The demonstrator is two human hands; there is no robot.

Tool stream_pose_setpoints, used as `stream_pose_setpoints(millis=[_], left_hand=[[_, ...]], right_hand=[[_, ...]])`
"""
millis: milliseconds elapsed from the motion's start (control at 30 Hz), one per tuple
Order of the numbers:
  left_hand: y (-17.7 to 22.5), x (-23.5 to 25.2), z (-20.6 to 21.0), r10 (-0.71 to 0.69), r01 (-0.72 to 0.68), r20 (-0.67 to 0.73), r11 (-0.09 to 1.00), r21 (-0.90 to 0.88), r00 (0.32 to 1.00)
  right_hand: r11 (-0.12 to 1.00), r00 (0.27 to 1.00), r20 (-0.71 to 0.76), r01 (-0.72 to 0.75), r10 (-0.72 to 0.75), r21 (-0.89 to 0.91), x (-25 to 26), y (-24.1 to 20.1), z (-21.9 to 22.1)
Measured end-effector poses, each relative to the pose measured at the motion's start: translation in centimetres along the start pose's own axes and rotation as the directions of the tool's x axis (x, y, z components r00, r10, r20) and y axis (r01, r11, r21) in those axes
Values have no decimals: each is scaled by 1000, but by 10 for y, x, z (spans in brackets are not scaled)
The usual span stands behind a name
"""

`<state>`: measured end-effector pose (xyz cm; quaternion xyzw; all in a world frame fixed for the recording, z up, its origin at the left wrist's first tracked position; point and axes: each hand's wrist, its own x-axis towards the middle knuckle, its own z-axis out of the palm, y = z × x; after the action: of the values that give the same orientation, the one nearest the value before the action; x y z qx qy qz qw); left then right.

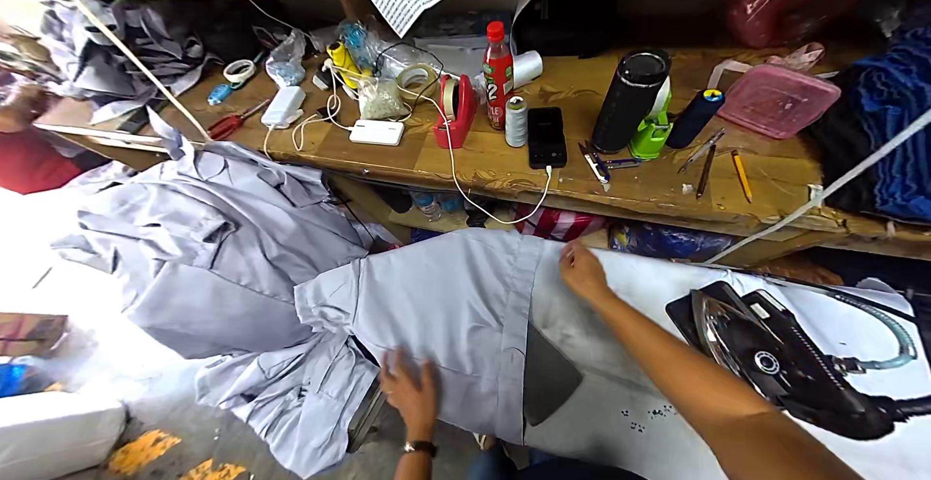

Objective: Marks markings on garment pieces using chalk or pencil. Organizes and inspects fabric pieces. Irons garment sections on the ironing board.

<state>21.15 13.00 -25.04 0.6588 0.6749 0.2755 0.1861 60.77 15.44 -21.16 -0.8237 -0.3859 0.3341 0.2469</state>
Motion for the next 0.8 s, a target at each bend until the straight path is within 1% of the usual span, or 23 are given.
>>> stream_pose_setpoints(millis=[33, 67, 100, 133, 167, 200, 233, 267, 300, 367, 400, 433, 533, 600, 633, 667, 700, 733, 767, 800], left_hand=[[-12, 19, -8, -131, 129, -51, 991, -25, 990], [-22, 38, -15, -256, 253, -70, 966, -49, 964], [-31, 55, -20, -363, 359, -42, 931, -70, 931], [-38, 69, -25, -439, 439, 24, 896, -58, 898], [-46, 82, -28, -480, 482, 114, 876, 19, 870], [-52, 93, -31, -499, 478, 220, 866, 144, 838], [-56, 102, -34, -500, 430, 328, 863, 265, 801], [-60, 109, -39, -484, 352, 407, 864, 360, 774], [-63, 115, -46, -449, 260, 462, 871, 416, 765], [-68, 130, -64, -352, 81, 552, 887, 454, 756], [-68, 137, -74, -303, 22, 589, 900, 436, 749], [-68, 143, -86, -250, -9, 611, 922, 388, 751], [-70, 153, -131, -81, -1, 597, 991, 137, 798], [-85, 156, -162, -31, 34, 570, 999, 4, 821], [-99, 155, -175, -25, 58, 562, 998, -41, 827], [-116, 154, -184, -42, 95, 573, 994, -62, 819], [-134, 152, -190, -79, 129, 586, 991, -45, 807], [-152, 148, -192, -130, 145, 586, 989, 22, 800], [-165, 141, -189, -178, 128, 559, 983, 128, 810], [-170, 133, -184, -207, 103, 506, 969, 225, 837]], right_hand=[[995, 993, 92, -78, 72, 68, -12, 3, 19], [973, 977, 162, -164, 137, 164, -23, 3, 38], [925, 956, 213, -257, 201, 282, -34, -3, 56], [852, 936, 246, -334, 250, 404, -42, -12, 71], [783, 922, 264, -381, 283, 491, -48, -20, 83], [745, 917, 260, -398, 304, 535, -51, -28, 92], [745, 919, 238, -394, 315, 537, -52, -33, 98], [769, 925, 203, -379, 320, 516, -51, -35, 101], [796, 936, 163, -352, 313, 493, -51, -35, 104], [837, 961, 79, -270, 265, 477, -55, -38, 101], [843, 971, 55, -229, 232, 487, -60, -42, 95], [836, 978, 42, -195, 202, 514, -70, -49, 90], [737, 989, 76, -145, 127, 660, -114, -70, 77], [668, 991, 118, -129, 63, 732, -154, -78, 76], [653, 991, 133, -115, 22, 749, -177, -78, 81], [648, 987, 158, -114, -9, 753, -202, -77, 90], [648, 982, 188, -123, -33, 752, -227, -73, 102], [648, 971, 235, -155, -38, 746, -250, -68, 117], [650, 956, 291, -203, -29, 733, -271, -61, 134], [649, 938, 346, -258, -8, 715, -286, -53, 152]])
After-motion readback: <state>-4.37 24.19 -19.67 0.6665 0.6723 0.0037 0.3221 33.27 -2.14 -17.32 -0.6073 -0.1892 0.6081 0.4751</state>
